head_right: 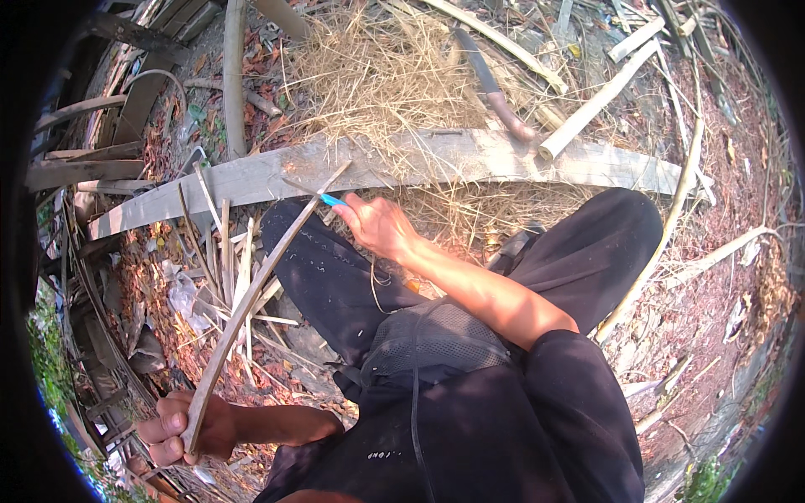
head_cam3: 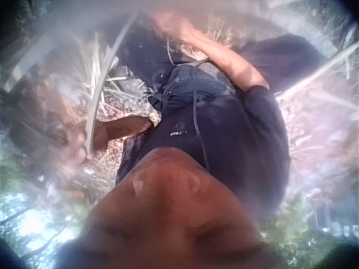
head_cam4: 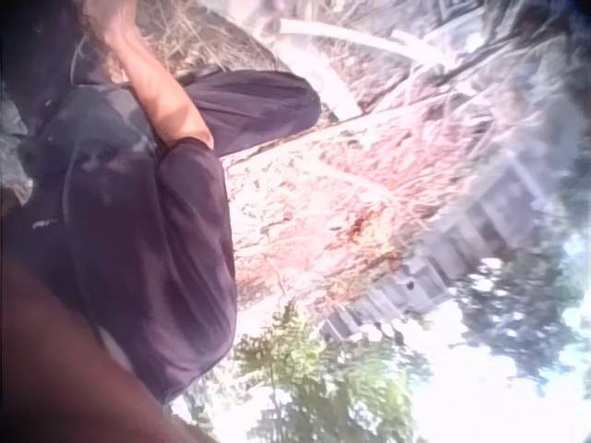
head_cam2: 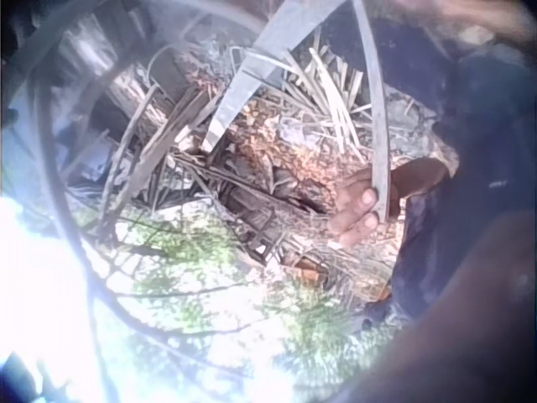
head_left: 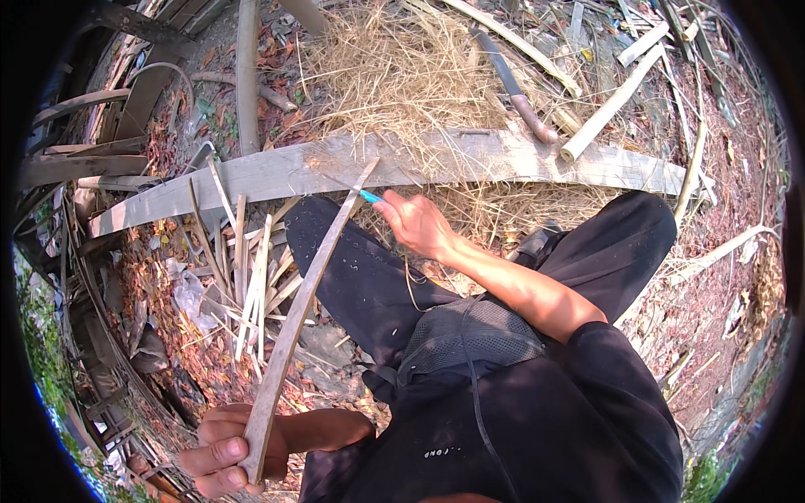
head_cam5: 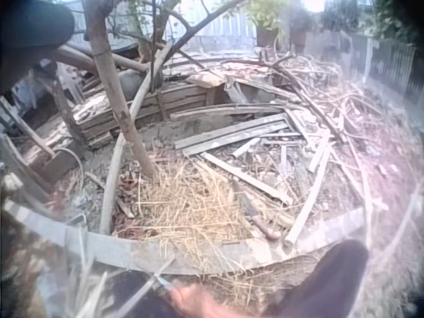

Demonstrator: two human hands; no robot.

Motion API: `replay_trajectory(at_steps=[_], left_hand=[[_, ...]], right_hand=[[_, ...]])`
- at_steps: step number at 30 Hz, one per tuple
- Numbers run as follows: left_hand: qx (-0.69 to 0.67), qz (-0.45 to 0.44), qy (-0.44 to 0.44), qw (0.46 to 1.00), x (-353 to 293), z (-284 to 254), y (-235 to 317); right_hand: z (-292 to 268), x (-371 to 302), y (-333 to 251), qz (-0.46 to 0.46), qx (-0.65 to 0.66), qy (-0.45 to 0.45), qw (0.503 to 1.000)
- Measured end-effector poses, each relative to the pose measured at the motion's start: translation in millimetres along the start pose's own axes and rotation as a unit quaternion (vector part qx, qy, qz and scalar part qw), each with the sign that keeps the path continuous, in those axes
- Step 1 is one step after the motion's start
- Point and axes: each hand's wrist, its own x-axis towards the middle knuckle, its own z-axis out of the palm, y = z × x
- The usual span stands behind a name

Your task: The person sits on the ground and uses a blue utility knife to shave and shape a thin wooden stick. They then switch to a long metal file to smooth the stick's surface, alternating between the two tools to refine the wood.

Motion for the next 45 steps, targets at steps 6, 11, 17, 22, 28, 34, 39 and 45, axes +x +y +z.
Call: replay_trajectory(at_steps=[6,11,17,22,28,34,39,45], left_hand=[[0.039,0.037,-0.012,0.998,-2.3,-6.1,-0.9],[-0.033,0.04,-0.124,0.991,2.8,-12.1,-2.2],[-0.182,-0.08,-0.361,0.911,39.8,-28.0,9.9],[-0.176,-0.017,-0.307,0.935,34.2,-1.5,9.4],[-0.166,0.046,-0.244,0.954,22.9,3.8,2.8],[-0.203,-0.053,-0.309,0.928,30.8,2.2,12.9],[-0.189,-0.075,-0.279,0.939,28.6,4.4,17.3],[-0.072,0.067,-0.097,0.99,0.0,12.2,10.6]], right_hand=[[-2.2,1.2,62.7,0.165,-0.006,0.029,0.986],[7.0,-6.8,44.7,0.045,0.012,0.049,0.998],[0.6,-12.8,34.0,-0.006,-0.048,0.038,0.998],[8.6,-1.8,81.2,0.15,-0.153,0.033,0.976],[12.2,2.0,27.9,0.035,-0.004,0.041,0.999],[7.6,4.2,21.7,0.079,-0.003,0.031,0.996],[7.7,11.7,40.5,0.024,-0.061,0.052,0.996],[21.3,5.2,50.2,0.025,-0.091,0.054,0.994]])
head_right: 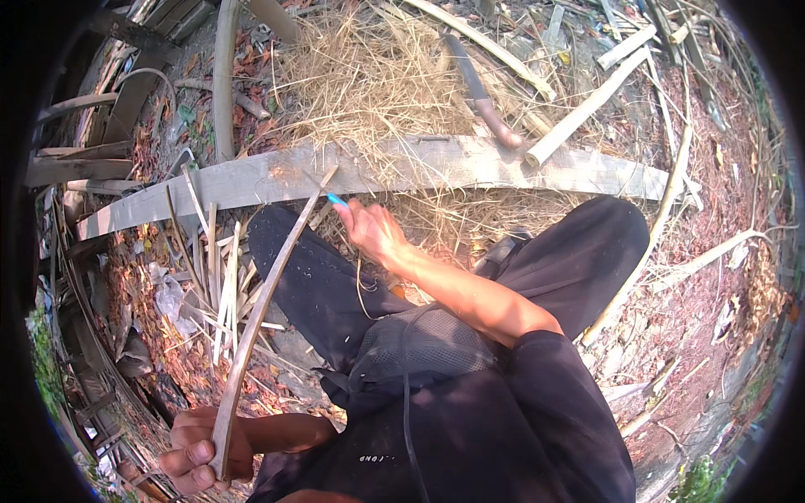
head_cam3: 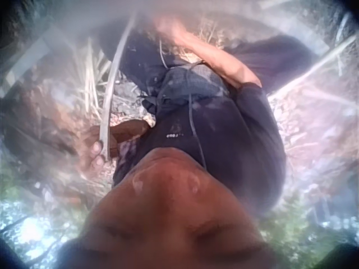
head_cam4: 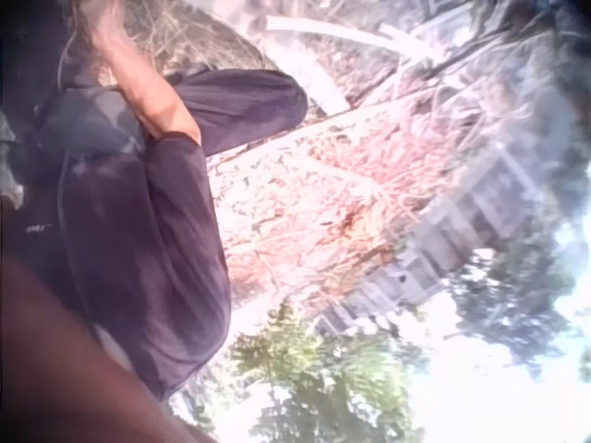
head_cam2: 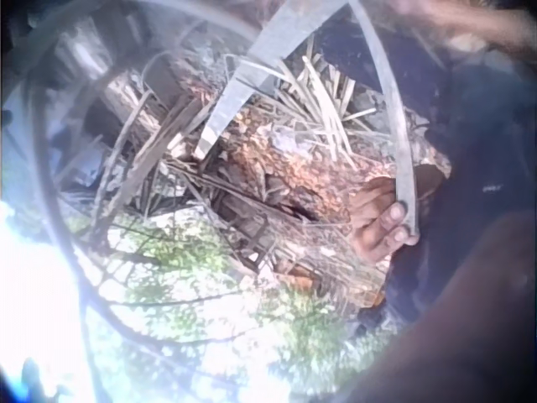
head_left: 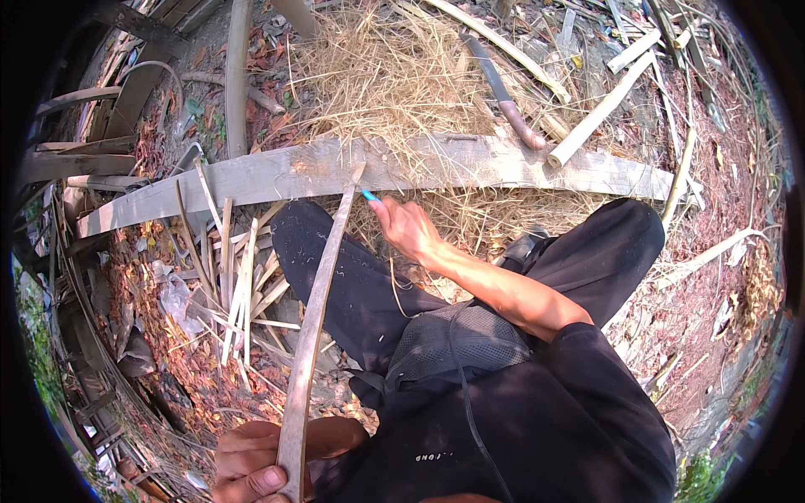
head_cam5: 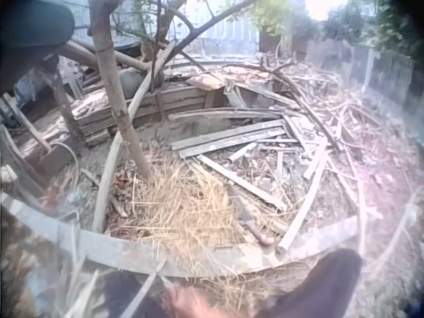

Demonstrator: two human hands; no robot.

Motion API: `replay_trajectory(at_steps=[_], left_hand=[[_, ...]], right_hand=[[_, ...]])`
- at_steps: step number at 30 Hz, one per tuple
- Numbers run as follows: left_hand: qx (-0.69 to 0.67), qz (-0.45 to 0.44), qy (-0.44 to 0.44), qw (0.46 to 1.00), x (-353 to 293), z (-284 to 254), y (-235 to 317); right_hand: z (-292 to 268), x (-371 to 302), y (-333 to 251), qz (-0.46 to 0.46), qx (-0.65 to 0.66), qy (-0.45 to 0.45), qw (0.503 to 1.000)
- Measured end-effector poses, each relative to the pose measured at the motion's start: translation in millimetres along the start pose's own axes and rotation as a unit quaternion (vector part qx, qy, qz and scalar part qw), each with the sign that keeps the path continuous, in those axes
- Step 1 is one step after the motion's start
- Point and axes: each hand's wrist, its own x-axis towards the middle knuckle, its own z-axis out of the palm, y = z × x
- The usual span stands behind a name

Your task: The person sits on the ground and uses a blue utility knife to shave and shape a thin wooden stick. They then switch to a long metal file to smooth the stick's surface, alternating between the two tools to refine the wood.

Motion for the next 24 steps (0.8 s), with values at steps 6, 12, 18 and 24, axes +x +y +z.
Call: replay_trajectory(at_steps=[6,12,18,24], left_hand=[[0.068,0.004,0.073,0.995,-8.7,3.1,-6.5],[0.088,-0.066,0.056,0.992,-3.3,-3.9,-1.0],[0.131,-0.023,0.127,0.983,-4.9,1.1,-7.5],[0.108,-0.035,0.185,0.976,-12.7,-4.8,-3.3]], right_hand=[[-21.6,6.4,-25.7,0.085,0.087,-0.021,0.992],[-13.9,23.0,-1.1,0.096,0.032,-0.02,0.995],[-0.6,9.6,0.7,0.042,0.039,-0.002,0.998],[-18.3,12.8,-35.9,-0.065,0.092,0.021,0.993]])
